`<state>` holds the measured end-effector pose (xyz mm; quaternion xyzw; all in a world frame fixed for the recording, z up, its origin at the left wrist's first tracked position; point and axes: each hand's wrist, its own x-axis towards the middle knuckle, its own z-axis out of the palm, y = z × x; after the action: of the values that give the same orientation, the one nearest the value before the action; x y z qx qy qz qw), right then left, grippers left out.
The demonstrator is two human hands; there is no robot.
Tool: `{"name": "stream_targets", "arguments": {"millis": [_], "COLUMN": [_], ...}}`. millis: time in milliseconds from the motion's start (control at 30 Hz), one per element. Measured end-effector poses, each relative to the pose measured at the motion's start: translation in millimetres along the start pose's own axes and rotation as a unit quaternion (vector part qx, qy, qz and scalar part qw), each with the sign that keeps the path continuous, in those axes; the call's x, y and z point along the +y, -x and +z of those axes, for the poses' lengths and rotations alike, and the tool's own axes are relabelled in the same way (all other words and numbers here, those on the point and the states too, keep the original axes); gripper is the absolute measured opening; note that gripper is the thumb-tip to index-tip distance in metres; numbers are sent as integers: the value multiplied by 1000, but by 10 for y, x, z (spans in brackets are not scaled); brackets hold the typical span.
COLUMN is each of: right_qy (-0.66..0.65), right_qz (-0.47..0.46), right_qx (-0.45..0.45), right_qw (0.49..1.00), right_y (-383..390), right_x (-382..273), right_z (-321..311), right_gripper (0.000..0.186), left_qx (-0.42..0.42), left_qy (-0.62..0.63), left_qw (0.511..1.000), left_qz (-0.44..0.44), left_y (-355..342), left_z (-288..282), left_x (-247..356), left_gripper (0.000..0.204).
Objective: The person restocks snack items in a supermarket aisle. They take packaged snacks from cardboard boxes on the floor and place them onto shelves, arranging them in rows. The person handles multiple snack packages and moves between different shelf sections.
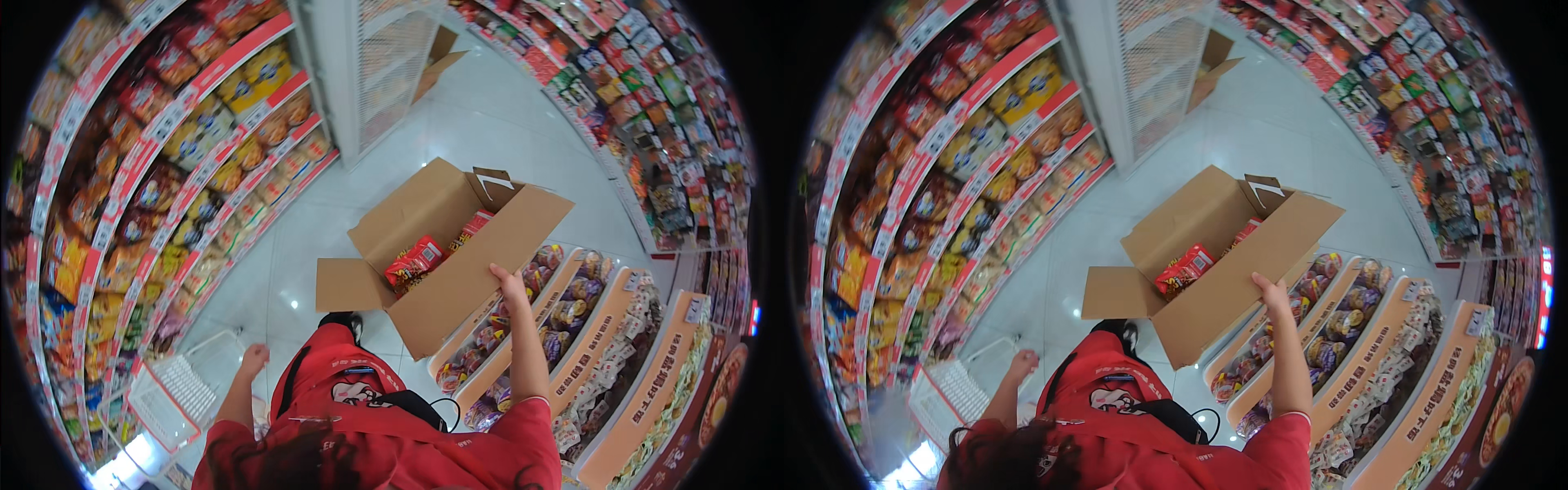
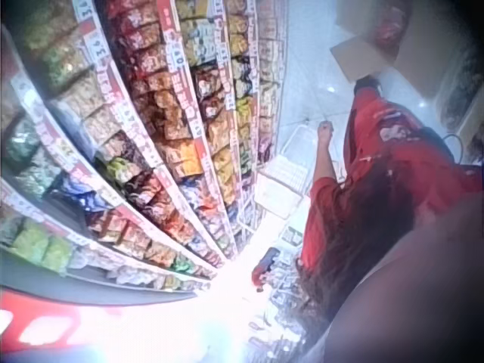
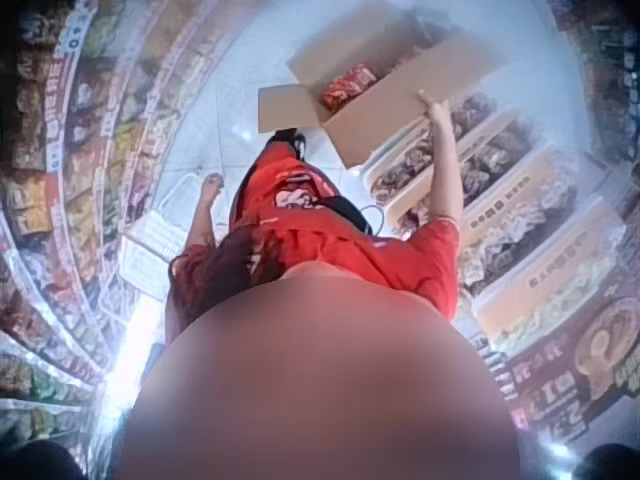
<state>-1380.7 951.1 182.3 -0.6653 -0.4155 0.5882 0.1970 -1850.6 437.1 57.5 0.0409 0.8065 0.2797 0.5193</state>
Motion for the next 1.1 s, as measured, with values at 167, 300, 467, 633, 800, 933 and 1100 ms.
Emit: {"name": "stream_targets", "arguments": {"millis": [167,300,467,633,800,933,1100], "right_qy": [-41,-28,-84,-150,-153,-145,-78], "right_qz": [-65,-80,-153,-186,-234,-181,-228], "right_qx": [88,133,193,188,145,92,28], "right_qw": [993,987,966,953,949,968,970], "right_y": [-297,-605,-1129,-1692,-2668,-3511,-4512], "right_x": [-962,-1897,-3113,-3989,-4801,-5647,-6724], "right_z": [-972,-1738,-2680,-3390,-3641,-3712,-3530], "right_gripper": [29,20,23,31,18,10,12], "left_qx": [-110,-183,-119,-32,-29,71,-179], "left_qy": [-205,-391,-232,12,-4,76,-271], "left_qw": [972,898,965,993,982,983,924], "left_qz": [-1,84,42,116,187,151,202], "left_y": [-379,-1091,-1913,-2072,-2506,-2822,-2825], "left_z": [319,640,1686,3089,4058,4760,5643], "left_x": [-172,268,2163,4660,6242,6404,6268], "left_gripper": [25,16,12,27,29,23,26]}}
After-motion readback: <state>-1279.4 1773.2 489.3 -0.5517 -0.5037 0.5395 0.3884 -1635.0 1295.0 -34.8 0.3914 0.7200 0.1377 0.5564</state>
